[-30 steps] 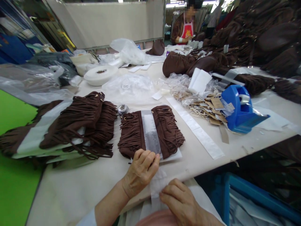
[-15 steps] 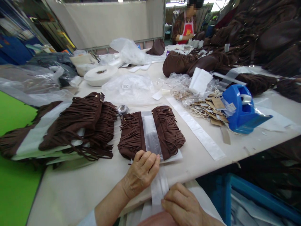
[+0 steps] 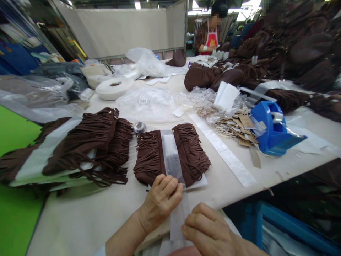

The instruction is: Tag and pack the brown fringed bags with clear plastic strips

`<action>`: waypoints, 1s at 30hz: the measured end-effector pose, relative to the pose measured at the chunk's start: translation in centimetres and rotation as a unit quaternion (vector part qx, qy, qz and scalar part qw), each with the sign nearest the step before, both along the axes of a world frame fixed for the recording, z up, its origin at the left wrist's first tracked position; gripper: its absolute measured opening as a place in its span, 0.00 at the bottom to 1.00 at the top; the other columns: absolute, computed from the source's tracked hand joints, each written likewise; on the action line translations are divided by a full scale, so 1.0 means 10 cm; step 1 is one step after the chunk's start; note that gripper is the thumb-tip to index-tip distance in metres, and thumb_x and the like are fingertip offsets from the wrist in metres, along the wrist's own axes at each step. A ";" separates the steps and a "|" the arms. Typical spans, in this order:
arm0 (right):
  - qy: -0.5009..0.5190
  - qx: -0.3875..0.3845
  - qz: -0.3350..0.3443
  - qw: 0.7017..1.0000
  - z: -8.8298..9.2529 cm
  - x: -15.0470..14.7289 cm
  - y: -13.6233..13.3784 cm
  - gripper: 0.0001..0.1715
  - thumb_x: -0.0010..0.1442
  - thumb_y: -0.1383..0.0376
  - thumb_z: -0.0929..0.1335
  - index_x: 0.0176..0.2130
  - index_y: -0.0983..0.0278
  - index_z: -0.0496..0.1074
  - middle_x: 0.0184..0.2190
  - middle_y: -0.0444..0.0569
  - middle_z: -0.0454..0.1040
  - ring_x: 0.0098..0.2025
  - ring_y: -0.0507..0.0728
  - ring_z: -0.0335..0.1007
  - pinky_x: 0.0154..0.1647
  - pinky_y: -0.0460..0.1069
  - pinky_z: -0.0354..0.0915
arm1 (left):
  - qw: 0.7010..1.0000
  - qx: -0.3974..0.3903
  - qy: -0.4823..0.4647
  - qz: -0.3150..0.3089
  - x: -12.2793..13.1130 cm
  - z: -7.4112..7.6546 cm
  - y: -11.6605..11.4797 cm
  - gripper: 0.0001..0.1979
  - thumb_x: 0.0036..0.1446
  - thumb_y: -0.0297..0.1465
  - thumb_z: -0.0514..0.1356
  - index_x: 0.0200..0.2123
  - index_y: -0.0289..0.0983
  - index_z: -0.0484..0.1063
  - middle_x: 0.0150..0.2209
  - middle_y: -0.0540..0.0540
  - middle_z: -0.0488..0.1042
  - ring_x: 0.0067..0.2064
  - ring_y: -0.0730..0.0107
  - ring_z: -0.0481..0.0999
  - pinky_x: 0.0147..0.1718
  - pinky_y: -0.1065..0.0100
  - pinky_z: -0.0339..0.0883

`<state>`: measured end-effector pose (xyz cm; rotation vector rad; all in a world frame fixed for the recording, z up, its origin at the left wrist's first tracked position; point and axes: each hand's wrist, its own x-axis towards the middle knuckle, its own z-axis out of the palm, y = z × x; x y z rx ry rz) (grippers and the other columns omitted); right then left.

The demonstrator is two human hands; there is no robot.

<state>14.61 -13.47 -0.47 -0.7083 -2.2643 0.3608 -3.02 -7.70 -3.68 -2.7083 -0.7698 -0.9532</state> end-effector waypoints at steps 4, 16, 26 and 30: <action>-0.009 0.011 -0.004 1.000 0.09 -0.01 0.08 0.23 0.67 0.66 0.54 0.33 0.70 0.72 0.21 0.51 0.68 0.27 0.54 0.61 0.28 0.49 0.61 | 0.999 -0.039 -0.012 0.011 -0.03 0.00 -0.01 0.11 0.59 0.20 0.49 0.39 0.31 0.70 0.37 0.43 0.69 0.42 0.65 0.66 0.42 0.62 0.61; 0.076 0.009 -0.036 0.996 0.14 -0.06 0.64 0.11 0.63 0.72 0.61 0.36 0.68 0.72 0.30 0.51 0.72 0.32 0.53 0.62 0.33 0.47 0.63 | 0.972 -0.200 -0.123 0.016 -0.09 0.11 -0.05 0.15 0.60 0.24 0.50 0.51 0.35 0.64 0.35 0.44 0.73 0.38 0.68 0.71 0.38 0.65 0.67; 0.013 -0.079 -0.123 0.989 -0.09 -0.14 0.93 0.15 0.65 0.62 0.60 0.33 0.64 0.73 0.31 0.48 0.73 0.32 0.51 0.69 0.33 0.44 0.64 | 0.946 -0.189 -0.223 0.141 0.00 -0.10 -0.13 0.28 0.60 0.25 0.51 0.62 0.30 0.44 0.40 0.40 0.72 0.39 0.69 0.75 0.39 0.69 0.72; -0.027 -0.081 -0.156 0.984 -0.14 -0.17 0.93 0.15 0.65 0.64 0.61 0.31 0.63 0.72 0.28 0.46 0.73 0.30 0.51 0.68 0.32 0.44 0.61 | 0.958 -0.135 -0.205 0.145 0.00 -0.12 -0.11 0.26 0.59 0.23 0.52 0.60 0.29 0.50 0.49 0.34 0.66 0.51 0.64 0.69 0.48 0.65 0.68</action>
